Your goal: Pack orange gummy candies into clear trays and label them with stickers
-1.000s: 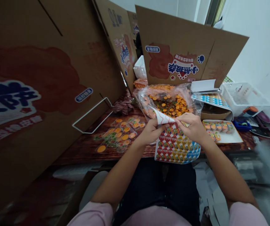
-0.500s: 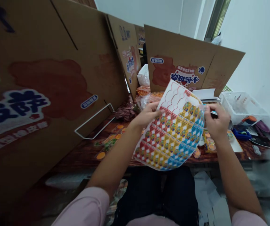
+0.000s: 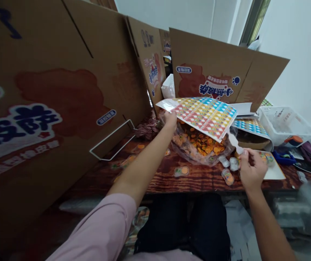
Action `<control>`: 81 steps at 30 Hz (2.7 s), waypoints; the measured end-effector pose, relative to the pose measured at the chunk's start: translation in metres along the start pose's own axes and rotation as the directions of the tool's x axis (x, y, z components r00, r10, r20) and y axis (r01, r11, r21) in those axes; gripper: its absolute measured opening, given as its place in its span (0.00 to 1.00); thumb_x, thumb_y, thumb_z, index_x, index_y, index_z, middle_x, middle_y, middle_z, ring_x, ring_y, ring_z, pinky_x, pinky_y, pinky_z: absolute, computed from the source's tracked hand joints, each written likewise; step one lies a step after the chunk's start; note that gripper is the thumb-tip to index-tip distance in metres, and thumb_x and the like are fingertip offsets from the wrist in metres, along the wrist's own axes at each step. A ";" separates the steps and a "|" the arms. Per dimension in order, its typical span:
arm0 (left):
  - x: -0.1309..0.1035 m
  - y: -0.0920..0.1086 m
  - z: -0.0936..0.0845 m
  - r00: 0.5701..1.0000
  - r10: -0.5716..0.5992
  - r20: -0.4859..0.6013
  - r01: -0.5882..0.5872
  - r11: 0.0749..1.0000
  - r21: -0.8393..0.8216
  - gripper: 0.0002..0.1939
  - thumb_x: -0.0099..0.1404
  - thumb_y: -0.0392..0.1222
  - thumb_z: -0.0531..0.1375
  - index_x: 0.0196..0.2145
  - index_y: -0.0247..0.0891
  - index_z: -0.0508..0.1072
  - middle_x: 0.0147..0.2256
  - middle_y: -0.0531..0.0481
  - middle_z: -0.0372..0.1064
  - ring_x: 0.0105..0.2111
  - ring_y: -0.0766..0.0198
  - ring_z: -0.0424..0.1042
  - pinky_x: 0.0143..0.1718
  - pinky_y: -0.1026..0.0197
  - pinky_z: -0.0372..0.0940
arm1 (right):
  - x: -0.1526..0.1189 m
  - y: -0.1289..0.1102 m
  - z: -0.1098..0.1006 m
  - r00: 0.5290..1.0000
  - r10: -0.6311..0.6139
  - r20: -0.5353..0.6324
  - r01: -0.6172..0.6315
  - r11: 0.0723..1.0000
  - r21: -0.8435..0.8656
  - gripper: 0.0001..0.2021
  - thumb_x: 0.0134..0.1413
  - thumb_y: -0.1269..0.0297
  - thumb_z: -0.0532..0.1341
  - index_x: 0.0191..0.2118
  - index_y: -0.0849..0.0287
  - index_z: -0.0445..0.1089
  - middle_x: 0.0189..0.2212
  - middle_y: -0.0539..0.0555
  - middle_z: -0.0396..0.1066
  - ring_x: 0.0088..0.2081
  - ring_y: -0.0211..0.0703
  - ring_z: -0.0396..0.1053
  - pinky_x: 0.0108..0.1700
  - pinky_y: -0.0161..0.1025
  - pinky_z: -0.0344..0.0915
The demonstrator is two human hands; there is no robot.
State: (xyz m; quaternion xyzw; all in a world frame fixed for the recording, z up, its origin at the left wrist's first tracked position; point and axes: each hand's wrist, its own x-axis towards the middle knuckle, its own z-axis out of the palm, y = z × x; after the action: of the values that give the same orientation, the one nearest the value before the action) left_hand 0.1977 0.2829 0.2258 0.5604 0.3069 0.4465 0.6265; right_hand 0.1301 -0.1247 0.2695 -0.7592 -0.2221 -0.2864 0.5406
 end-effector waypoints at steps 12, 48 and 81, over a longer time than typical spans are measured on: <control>-0.120 -0.040 -0.092 0.959 0.032 0.282 -0.158 0.886 0.437 0.18 0.68 0.52 0.63 0.26 0.37 0.73 0.25 0.47 0.72 0.32 0.57 0.73 0.43 0.58 0.66 | -0.101 0.034 0.020 0.848 0.491 0.198 -0.529 0.799 0.286 0.16 0.58 0.51 0.69 0.42 0.59 0.76 0.32 0.56 0.82 0.33 0.50 0.82 0.41 0.46 0.77; -0.345 -0.022 -0.135 0.799 -0.388 0.460 0.590 0.657 -0.470 0.30 0.58 0.48 0.75 0.54 0.42 0.71 0.54 0.43 0.75 0.53 0.53 0.77 0.55 0.47 0.74 | -0.165 -0.019 0.070 0.685 0.474 0.552 -0.720 0.557 0.415 0.22 0.45 0.59 0.75 0.46 0.51 0.71 0.45 0.54 0.74 0.44 0.43 0.73 0.50 0.43 0.74; -0.359 -0.004 -0.136 0.762 -0.498 0.414 0.647 0.574 -0.501 0.20 0.52 0.50 0.77 0.34 0.34 0.78 0.36 0.46 0.78 0.40 0.60 0.77 0.51 0.55 0.70 | -0.174 -0.008 0.047 0.721 0.295 0.627 -0.607 0.706 0.366 0.21 0.52 0.57 0.74 0.51 0.51 0.72 0.40 0.53 0.74 0.39 0.43 0.73 0.43 0.41 0.73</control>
State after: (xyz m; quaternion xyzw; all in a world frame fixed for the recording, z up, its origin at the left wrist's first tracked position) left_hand -0.0703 0.0169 0.1551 0.2390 0.2347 0.2253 0.9149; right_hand 0.0054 -0.0828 0.1458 -0.6500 -0.2311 0.1556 0.7071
